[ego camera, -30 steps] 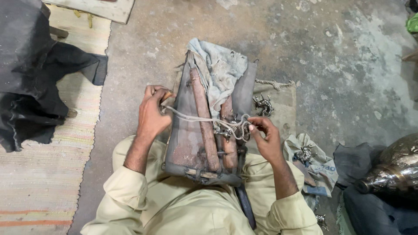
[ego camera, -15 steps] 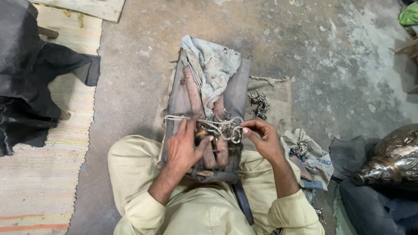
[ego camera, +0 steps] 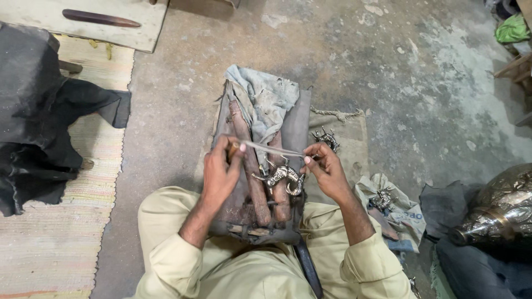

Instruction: The person sits on the floor and uses a hammer to strike small metal pieces placed on a wooden block. They repeatedly position the metal pieces and hammer them, occasionally adjusting the items with their hands.

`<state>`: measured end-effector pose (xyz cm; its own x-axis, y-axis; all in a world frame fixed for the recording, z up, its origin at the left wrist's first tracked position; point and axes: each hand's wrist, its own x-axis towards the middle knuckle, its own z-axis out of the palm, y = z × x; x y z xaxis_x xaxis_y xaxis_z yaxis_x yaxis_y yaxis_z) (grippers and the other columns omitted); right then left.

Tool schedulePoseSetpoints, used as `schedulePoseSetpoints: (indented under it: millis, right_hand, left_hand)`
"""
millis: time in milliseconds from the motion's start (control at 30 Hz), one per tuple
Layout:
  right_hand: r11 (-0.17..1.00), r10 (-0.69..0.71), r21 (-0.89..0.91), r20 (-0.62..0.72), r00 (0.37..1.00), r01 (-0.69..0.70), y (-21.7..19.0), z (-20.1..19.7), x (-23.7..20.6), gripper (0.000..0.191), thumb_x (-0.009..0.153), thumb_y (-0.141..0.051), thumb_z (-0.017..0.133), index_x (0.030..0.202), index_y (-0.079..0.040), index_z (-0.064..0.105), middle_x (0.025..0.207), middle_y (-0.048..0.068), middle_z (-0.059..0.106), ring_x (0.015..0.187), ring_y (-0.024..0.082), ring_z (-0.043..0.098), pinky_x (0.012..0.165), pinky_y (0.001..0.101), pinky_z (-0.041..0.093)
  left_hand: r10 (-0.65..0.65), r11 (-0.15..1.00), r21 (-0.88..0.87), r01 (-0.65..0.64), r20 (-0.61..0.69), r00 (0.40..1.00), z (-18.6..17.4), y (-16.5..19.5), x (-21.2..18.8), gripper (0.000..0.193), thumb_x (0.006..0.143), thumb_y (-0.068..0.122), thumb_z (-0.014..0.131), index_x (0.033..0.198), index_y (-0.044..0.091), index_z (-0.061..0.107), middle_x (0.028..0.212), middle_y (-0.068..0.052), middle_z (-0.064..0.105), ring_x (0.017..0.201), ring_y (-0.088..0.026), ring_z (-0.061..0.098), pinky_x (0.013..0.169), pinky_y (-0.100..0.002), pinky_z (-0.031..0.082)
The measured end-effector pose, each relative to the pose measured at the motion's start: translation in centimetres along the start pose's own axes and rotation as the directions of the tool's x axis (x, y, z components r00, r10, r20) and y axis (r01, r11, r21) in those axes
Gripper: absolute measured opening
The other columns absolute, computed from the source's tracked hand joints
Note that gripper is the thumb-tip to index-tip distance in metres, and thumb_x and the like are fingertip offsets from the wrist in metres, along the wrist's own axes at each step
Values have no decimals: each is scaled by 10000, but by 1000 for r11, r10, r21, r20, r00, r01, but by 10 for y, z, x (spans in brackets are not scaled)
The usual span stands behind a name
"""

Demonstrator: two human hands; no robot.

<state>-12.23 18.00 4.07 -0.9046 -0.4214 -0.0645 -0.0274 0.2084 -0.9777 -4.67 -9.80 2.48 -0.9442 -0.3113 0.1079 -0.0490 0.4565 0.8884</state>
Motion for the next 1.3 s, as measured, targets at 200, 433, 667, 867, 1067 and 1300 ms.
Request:
schedulePoseSetpoints:
  millis: [200, 433, 667, 867, 1067, 1300]
  right_hand:
    - [597, -549, -638, 117, 827, 487, -51, 8, -26, 241, 853, -215, 775, 1016, -65, 680, 1071, 121, 566, 986, 258, 625, 828, 369, 507]
    - [482, -513, -712, 244, 823, 512, -58, 19, -60, 287, 774, -191, 835, 1028, -97, 739, 1021, 96, 647, 895, 289, 647, 758, 397, 531]
    - [784, -459, -512, -95, 883, 352, -40, 49, -58, 118, 939, -89, 762, 925, -20, 667, 799, 46, 601, 660, 134, 601, 601, 296, 485]
    - [994, -33, 89, -338, 941, 66, -1, 84, -73, 152, 1000, -143, 716, 908, -26, 682, 754, -38, 637, 635, 22, 552, 561, 221, 468]
    - [941, 156, 330, -228, 961, -75, 31, 111, -93, 145, 910, -100, 754, 978, -10, 662, 830, 0, 698, 702, 59, 662, 625, 252, 602]
    - [945, 33, 323, -235, 972, 46, 44, 110, -111, 178, 905, -37, 773, 1036, -6, 657, 916, 22, 691, 803, 69, 663, 735, 250, 598]
  left_hand:
    - [124, 981, 167, -104, -113, 986, -12, 23, 10, 446, 893, 143, 727, 1284, 10, 557, 972, -143, 669, 603, -202, 682, 493, -350, 579]
    - [-236, 904, 422, 71, 352, 906, 9, 44, -88, 1202, 748, 589, 843, 1546, -22, 184, 789, -210, 736, 694, -368, 735, 684, -496, 588]
    - [-188, 933, 355, 66, 321, 928, 26, 26, -110, 1192, 744, 326, 809, 1590, -45, 55, 907, -246, 720, 728, -400, 733, 708, -506, 598]
    - [-68, 942, 337, -5, 204, 977, 0, 14, -116, 1125, 676, 253, 809, 1557, 1, 156, 804, -250, 717, 683, -429, 710, 647, -527, 581]
    - [-180, 894, 447, 29, 300, 937, -7, 19, -111, 1095, 748, 312, 807, 1564, 2, 146, 717, -225, 714, 670, -428, 711, 671, -522, 582]
    - [-118, 934, 357, 18, 259, 959, -8, 17, -113, 1144, 675, 258, 827, 1569, 0, 162, 737, -226, 714, 669, -425, 715, 659, -522, 588]
